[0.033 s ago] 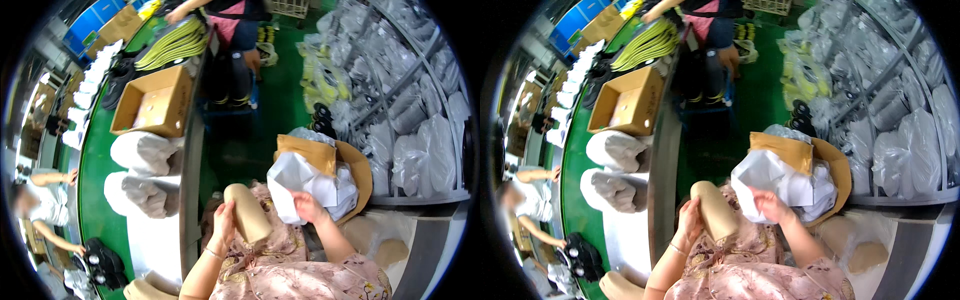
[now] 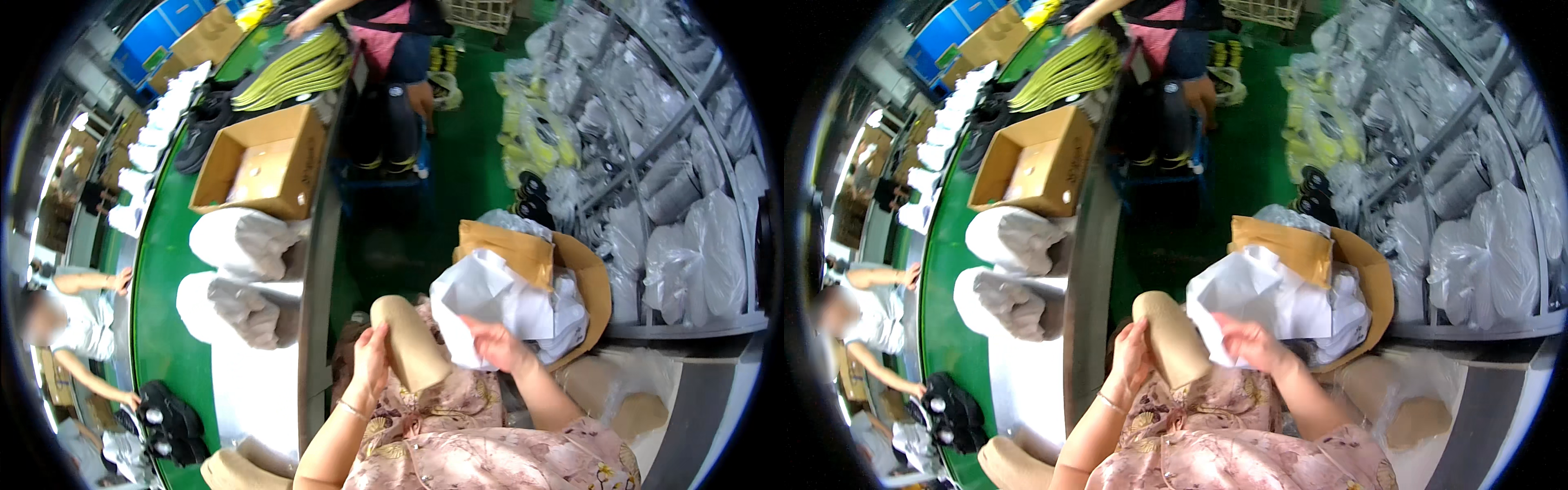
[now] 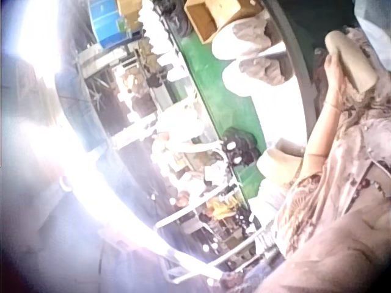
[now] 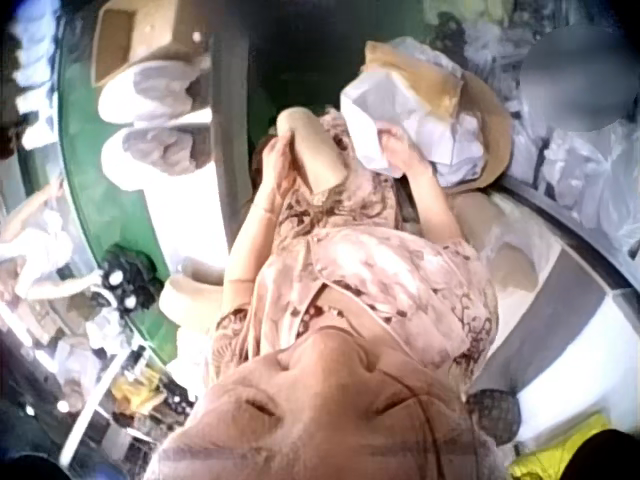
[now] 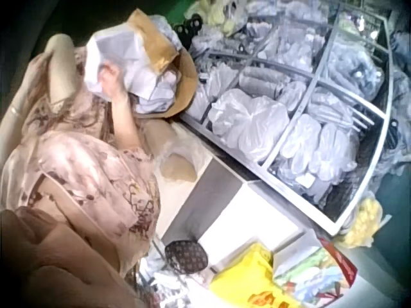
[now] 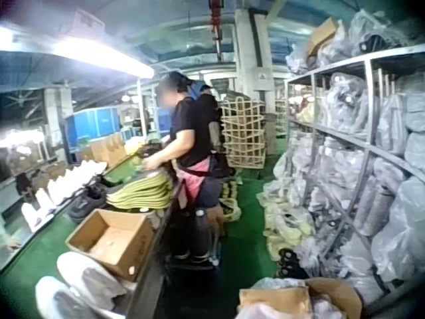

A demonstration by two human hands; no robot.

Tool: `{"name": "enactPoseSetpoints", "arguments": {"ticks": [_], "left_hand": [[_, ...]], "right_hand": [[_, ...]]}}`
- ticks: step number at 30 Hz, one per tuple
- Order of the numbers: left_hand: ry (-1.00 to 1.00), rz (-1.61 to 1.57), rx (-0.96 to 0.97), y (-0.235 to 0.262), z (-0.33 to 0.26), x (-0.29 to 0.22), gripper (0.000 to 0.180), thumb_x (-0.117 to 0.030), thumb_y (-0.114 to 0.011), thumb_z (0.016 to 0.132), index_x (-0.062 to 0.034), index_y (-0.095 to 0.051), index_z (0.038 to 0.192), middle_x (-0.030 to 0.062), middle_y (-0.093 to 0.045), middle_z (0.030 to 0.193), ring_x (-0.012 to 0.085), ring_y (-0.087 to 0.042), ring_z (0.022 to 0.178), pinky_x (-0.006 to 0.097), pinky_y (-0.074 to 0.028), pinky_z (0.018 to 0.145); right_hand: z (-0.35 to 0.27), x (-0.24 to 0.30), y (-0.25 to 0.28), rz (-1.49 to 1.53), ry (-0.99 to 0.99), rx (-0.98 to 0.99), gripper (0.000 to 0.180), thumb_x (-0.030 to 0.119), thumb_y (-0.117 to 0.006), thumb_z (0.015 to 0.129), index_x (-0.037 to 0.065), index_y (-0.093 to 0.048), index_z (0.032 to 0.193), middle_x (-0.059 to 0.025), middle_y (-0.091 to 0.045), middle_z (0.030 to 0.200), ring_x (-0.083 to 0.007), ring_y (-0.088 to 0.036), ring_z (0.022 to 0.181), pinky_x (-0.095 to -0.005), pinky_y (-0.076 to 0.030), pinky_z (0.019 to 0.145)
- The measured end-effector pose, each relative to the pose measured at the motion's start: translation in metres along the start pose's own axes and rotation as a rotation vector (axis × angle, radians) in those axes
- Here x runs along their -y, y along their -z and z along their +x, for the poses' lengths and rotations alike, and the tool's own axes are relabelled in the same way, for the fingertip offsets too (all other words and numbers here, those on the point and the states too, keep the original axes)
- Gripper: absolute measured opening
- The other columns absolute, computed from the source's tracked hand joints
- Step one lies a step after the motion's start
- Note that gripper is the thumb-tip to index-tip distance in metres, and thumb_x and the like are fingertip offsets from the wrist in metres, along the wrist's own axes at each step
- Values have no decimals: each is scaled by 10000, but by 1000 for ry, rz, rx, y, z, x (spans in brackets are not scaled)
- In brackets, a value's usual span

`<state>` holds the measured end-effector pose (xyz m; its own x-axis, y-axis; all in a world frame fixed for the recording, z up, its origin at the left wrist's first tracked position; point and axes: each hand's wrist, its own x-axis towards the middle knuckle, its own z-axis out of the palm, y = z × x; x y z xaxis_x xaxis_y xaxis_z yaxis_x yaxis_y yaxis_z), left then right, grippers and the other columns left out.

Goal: The person wraps shoe lasts in protective paper, places them into a cardboard box on a conveyor, and handles finished shoes on the line.

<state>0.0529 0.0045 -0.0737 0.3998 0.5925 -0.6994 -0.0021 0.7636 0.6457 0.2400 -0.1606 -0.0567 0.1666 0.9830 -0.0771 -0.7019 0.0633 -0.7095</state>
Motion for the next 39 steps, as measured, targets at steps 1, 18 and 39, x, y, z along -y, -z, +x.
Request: {"name": "enactPoseSetpoints", "arguments": {"ticks": [1, 18, 39], "left_hand": [[-49, 25, 9, -6, -3, -4, 332, -272, -562, 879, -14, -498, 1078, 96, -573, 1020, 214, -568, 920, 382, -470, 802], [-577, 192, 24, 26, -105, -53, 316, -65, -708, 738, -13, -503, 973, 40, -577, 859, 97, -537, 738, 233, -454, 633], [-547, -295, 298, 65, -121, -65, 299, -234, -450, 939, -11, -481, 1135, 75, -569, 1087, 172, -571, 965, 308, -472, 821]], "right_hand": [[-1, 6, -20, -122, -94, 143, 218, 108, -619, 815, 22, -637, 1014, -114, -271, 1435, -258, -381, 1251, -373, -372, 982], [9, 3, -167, -1356, 309, 516, 120, 155, -586, 787, 36, -597, 775, -157, -557, 1100, -318, -517, 1052, -416, -415, 862], [67, 101, -205, -1243, 254, 376, 158, -48, -519, 705, 21, -601, 820, -55, -603, 751, -145, -574, 694, -259, -458, 642]]}}
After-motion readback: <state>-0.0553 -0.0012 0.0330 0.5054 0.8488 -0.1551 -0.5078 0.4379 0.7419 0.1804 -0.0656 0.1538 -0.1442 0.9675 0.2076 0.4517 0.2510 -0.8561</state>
